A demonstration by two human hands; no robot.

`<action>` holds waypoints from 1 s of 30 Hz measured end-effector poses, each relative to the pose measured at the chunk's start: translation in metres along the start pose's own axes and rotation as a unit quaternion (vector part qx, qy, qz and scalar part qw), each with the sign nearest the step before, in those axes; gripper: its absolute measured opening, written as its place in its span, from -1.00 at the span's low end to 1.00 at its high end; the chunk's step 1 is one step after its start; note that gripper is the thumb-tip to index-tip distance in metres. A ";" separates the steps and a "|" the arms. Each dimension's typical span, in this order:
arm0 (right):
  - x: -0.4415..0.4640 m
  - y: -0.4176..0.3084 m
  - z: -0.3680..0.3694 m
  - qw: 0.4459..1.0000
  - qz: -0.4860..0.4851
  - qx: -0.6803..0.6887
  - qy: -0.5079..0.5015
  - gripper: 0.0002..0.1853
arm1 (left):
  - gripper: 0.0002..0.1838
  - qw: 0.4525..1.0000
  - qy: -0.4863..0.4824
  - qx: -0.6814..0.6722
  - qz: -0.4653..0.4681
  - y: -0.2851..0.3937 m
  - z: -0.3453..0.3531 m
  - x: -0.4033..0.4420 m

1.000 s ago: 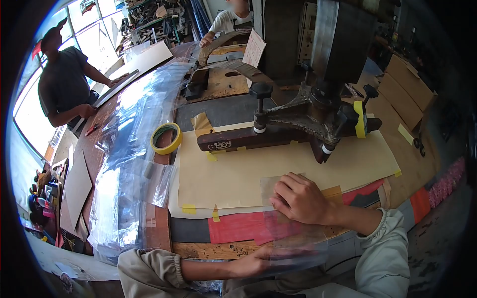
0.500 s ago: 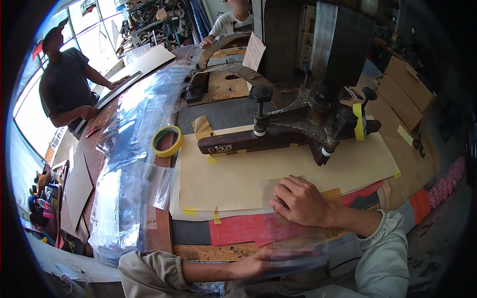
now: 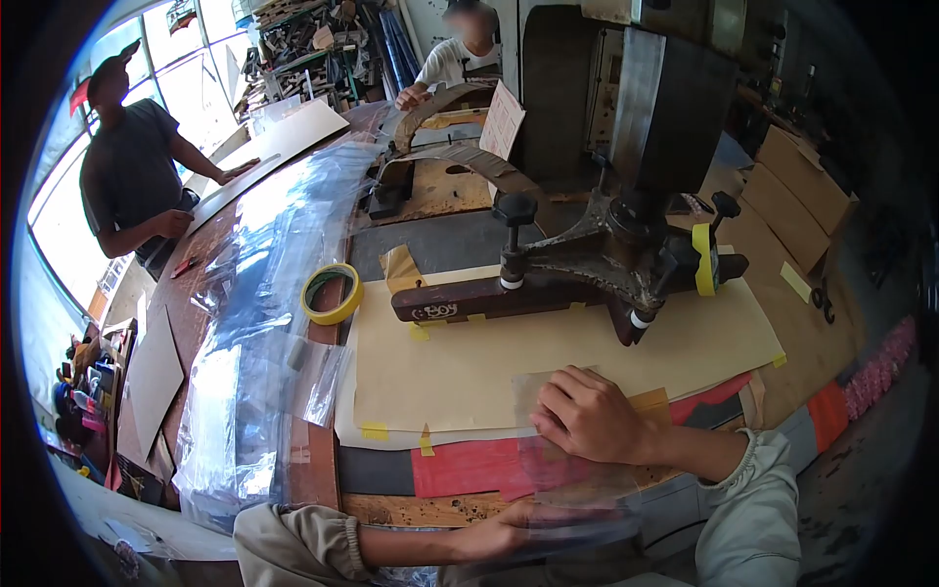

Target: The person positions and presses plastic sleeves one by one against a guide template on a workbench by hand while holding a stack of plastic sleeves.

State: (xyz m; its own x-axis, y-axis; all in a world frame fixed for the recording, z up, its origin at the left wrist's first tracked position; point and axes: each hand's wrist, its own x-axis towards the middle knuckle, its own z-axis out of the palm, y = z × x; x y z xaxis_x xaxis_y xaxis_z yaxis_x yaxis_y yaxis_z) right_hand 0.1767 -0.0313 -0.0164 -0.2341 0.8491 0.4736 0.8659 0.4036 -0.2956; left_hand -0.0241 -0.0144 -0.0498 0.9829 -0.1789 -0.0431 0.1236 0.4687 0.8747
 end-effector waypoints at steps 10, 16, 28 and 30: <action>-0.001 -0.001 0.001 1.000 -0.004 0.000 0.018 -0.82 | -0.52 0.999 0.030 -0.017 -0.001 0.008 0.009 0.003; -0.002 0.000 0.002 1.000 0.002 0.004 0.016 -0.83 | -0.51 1.000 0.020 0.004 0.007 -0.014 -0.002 0.002; -0.001 -0.001 0.001 1.000 -0.003 -0.003 0.005 -0.82 | -0.50 0.996 0.059 0.066 -0.032 -0.046 -0.021 -0.018; -0.002 -0.001 0.001 1.000 -0.003 -0.006 0.001 -0.82 | -0.51 0.996 0.053 0.068 -0.036 -0.040 -0.019 -0.016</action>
State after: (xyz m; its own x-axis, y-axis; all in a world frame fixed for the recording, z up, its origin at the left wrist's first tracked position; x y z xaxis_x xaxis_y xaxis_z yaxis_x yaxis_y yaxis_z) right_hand 0.1761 -0.0327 -0.0174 -0.2381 0.8464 0.4764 0.8697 0.4042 -0.2834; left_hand -0.0422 -0.0133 -0.0931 0.9821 -0.1121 -0.1514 0.1809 0.3359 0.9244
